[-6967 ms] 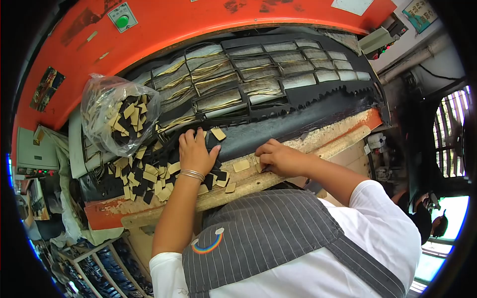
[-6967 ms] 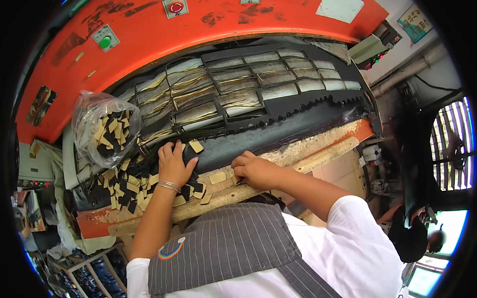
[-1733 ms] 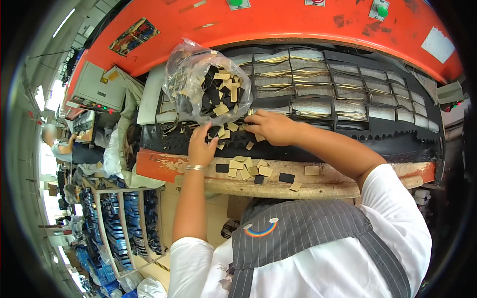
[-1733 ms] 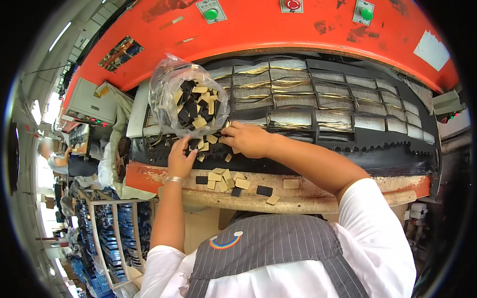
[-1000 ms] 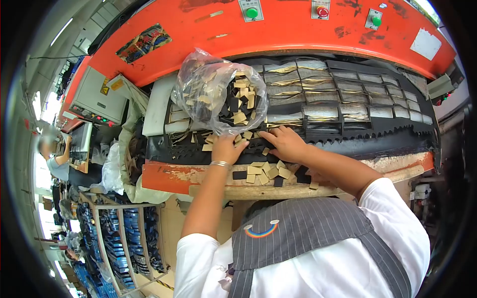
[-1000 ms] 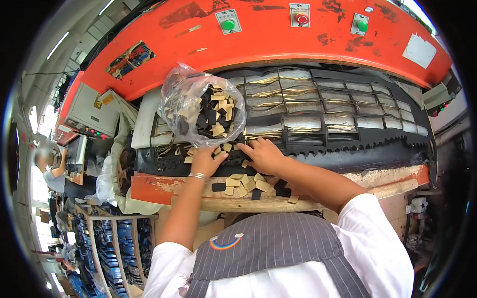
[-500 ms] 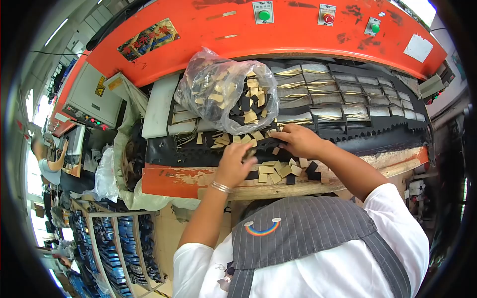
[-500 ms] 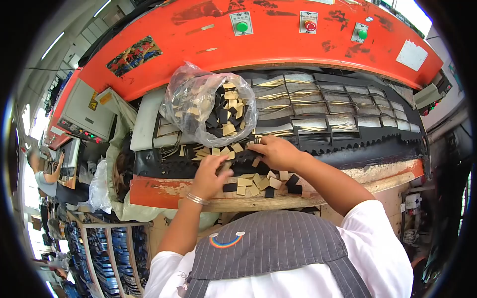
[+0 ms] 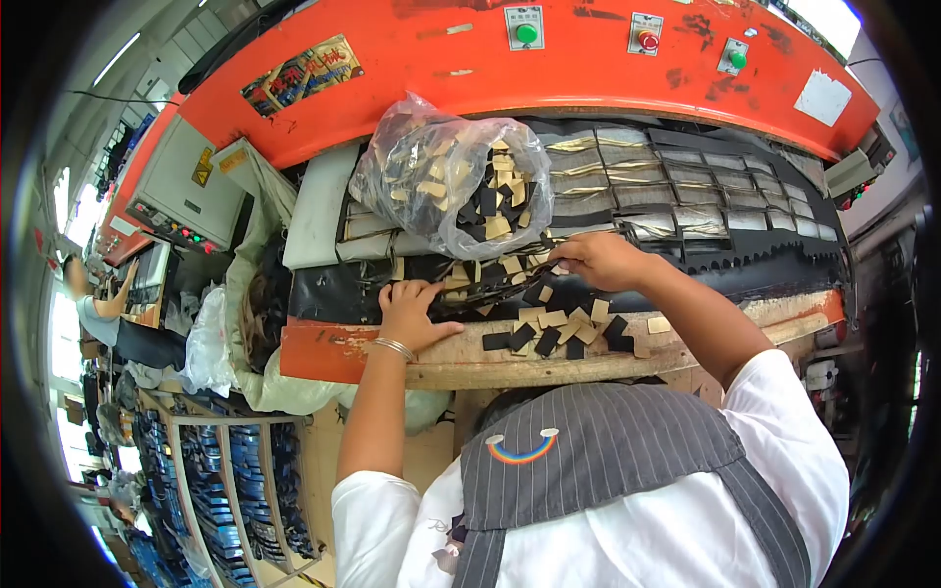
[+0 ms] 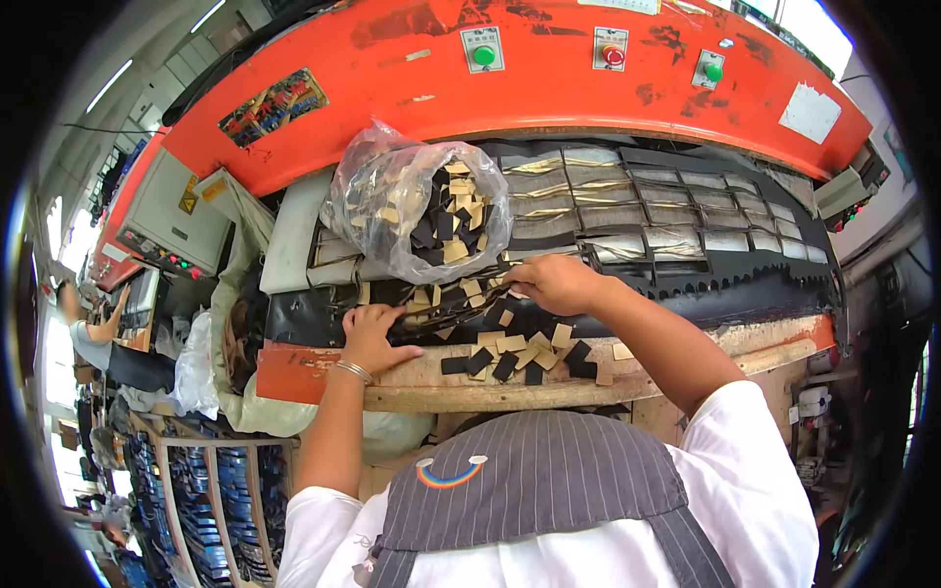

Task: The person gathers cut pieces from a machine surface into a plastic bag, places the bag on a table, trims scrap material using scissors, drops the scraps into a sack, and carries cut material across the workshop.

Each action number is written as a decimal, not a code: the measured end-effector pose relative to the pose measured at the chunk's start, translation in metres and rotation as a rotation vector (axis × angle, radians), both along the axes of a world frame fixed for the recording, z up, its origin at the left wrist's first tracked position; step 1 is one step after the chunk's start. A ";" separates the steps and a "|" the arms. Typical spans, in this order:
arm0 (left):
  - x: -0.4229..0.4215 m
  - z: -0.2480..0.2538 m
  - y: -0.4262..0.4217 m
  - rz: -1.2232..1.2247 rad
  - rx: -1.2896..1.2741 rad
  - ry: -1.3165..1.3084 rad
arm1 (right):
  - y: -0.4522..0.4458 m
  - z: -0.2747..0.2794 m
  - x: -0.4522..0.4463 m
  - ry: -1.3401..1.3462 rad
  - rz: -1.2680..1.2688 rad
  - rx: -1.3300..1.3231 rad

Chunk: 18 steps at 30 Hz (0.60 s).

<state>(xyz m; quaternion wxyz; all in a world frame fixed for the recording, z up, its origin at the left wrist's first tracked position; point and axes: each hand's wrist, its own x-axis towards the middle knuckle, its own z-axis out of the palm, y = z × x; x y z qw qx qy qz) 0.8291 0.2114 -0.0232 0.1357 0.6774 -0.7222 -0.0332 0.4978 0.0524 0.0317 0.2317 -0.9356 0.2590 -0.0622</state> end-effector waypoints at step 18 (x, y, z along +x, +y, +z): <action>0.006 0.072 0.001 0.042 0.271 0.291 | -0.031 0.032 0.001 0.010 -0.043 0.321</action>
